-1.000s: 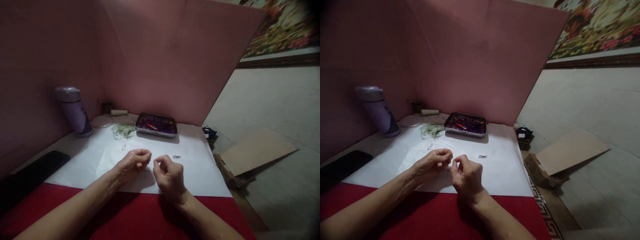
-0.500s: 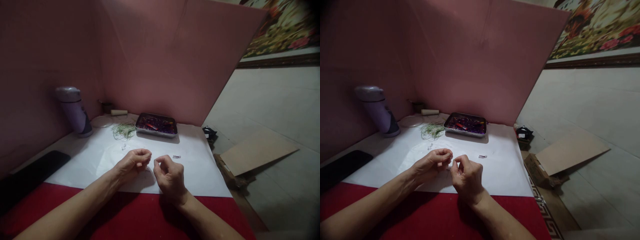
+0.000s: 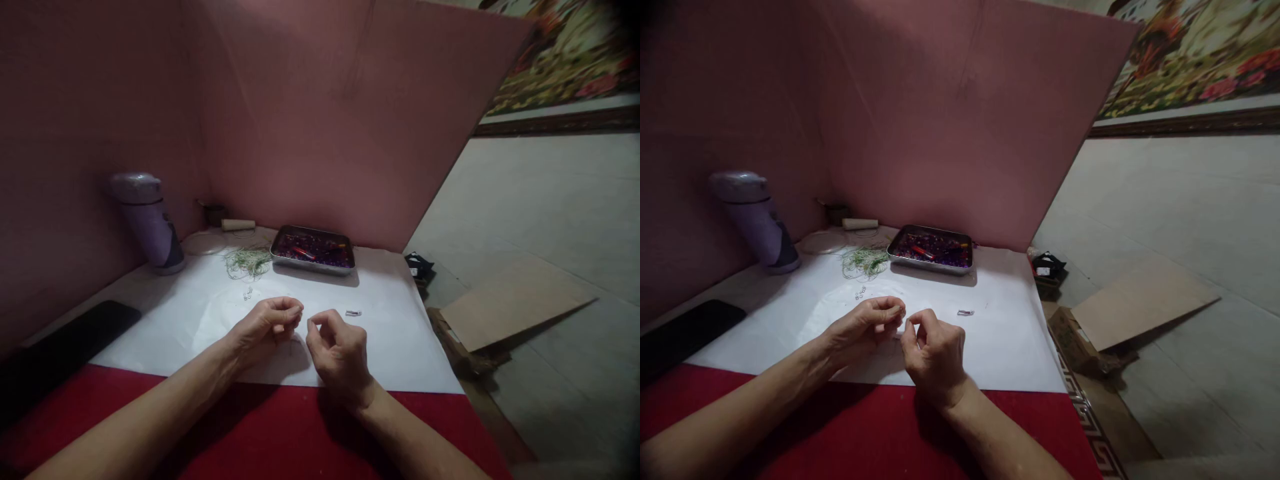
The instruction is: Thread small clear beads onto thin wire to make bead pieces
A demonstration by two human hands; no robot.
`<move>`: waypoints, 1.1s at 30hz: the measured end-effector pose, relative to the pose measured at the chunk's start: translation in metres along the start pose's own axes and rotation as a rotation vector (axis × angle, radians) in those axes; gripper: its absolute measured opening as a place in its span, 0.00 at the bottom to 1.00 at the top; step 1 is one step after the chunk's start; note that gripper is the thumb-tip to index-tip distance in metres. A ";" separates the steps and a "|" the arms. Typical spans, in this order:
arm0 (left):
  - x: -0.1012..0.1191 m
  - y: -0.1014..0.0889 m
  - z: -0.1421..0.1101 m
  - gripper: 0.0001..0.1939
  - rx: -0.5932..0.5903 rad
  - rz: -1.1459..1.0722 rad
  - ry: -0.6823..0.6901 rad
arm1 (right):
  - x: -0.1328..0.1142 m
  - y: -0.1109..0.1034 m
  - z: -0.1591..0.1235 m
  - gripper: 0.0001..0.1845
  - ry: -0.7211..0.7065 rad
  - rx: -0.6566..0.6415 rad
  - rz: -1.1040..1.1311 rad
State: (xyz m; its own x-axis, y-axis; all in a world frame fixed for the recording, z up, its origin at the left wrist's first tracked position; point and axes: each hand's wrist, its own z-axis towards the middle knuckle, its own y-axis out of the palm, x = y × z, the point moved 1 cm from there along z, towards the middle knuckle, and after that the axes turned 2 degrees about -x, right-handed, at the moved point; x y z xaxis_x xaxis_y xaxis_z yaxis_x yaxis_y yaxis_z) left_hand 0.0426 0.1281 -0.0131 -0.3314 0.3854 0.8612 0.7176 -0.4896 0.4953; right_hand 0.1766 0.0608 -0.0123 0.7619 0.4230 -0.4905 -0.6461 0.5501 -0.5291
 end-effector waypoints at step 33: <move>0.001 0.005 -0.005 0.09 -0.007 0.146 -0.027 | -0.002 0.000 0.001 0.05 0.001 -0.061 0.026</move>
State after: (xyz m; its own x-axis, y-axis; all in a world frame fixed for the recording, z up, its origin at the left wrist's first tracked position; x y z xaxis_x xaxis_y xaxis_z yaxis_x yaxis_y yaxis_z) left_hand 0.0427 0.1224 -0.0095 -0.2072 0.3304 0.9208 0.7526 -0.5474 0.3659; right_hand 0.1749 0.0607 -0.0107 0.7449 0.4357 -0.5052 -0.6671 0.4944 -0.5573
